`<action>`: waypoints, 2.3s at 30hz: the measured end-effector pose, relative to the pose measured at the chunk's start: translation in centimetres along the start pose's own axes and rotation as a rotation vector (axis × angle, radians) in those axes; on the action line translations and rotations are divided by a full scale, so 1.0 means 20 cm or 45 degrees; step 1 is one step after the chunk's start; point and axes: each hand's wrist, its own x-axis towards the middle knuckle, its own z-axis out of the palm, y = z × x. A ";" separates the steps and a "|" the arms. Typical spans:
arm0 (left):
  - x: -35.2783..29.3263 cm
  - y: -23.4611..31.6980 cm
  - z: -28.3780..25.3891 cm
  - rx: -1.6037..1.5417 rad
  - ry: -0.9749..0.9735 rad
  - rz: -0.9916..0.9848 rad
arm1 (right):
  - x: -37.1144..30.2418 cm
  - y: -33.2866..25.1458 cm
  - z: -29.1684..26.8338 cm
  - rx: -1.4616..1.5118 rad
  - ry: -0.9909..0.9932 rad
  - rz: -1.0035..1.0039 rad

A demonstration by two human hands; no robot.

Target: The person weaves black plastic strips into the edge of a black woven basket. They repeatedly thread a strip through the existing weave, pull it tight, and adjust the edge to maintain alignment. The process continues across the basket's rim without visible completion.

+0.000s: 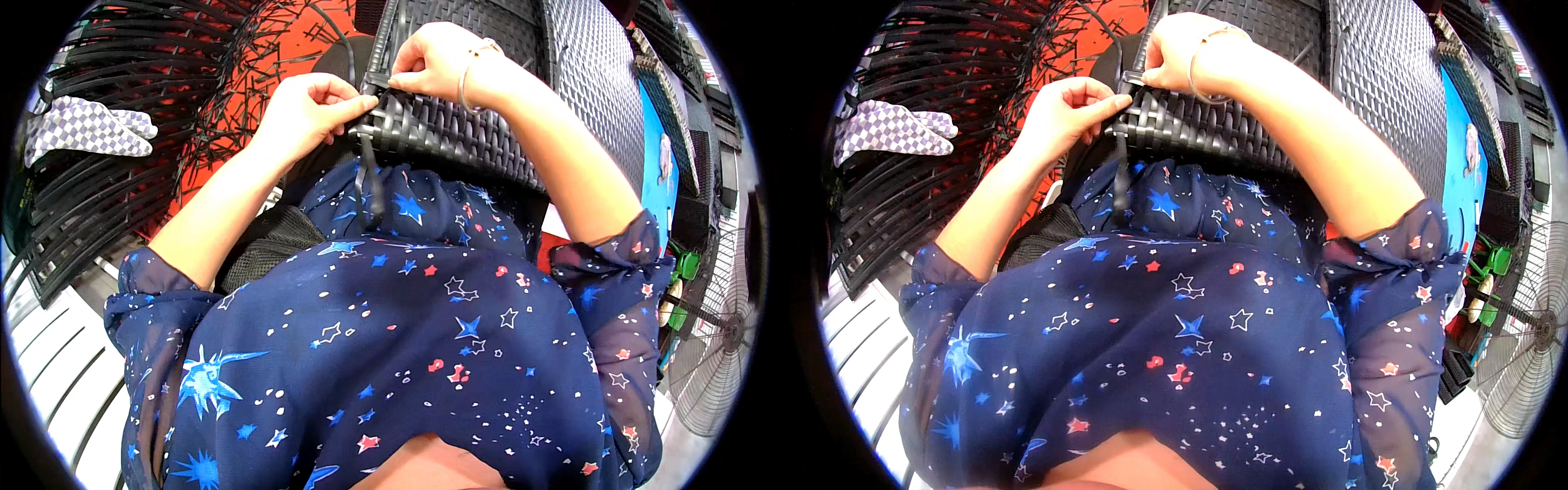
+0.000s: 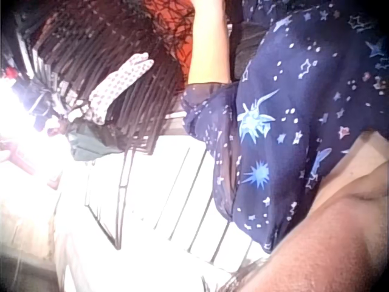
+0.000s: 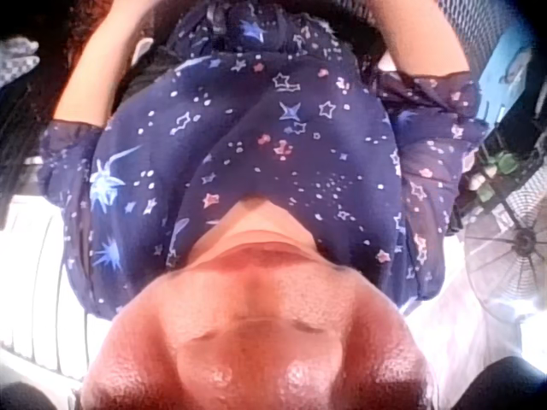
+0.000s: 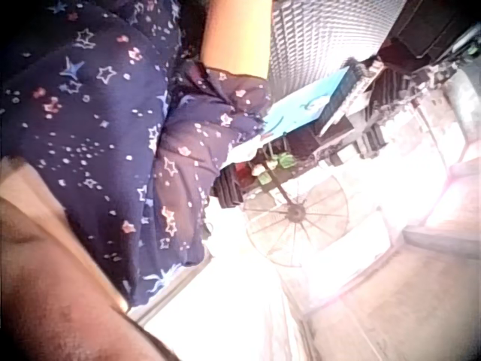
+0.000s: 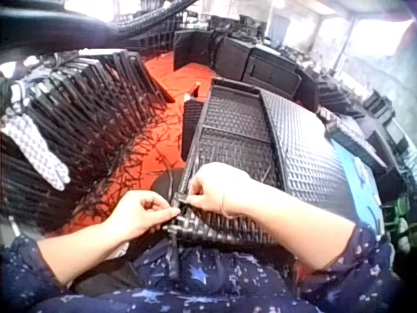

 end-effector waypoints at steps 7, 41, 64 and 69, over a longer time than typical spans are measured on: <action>0.00 0.02 0.01 0.124 -0.013 0.030 | 0.06 0.04 -0.03 0.086 -0.148 -0.043; -0.13 -0.16 0.03 0.576 0.232 0.910 | 0.11 -0.07 -0.15 0.319 -0.633 0.309; -0.12 -0.15 0.04 0.853 0.059 0.763 | 0.04 0.05 -0.16 0.567 -0.646 0.255; -0.13 -0.14 0.04 0.688 0.221 0.861 | -0.04 0.05 -0.10 0.620 -0.425 0.316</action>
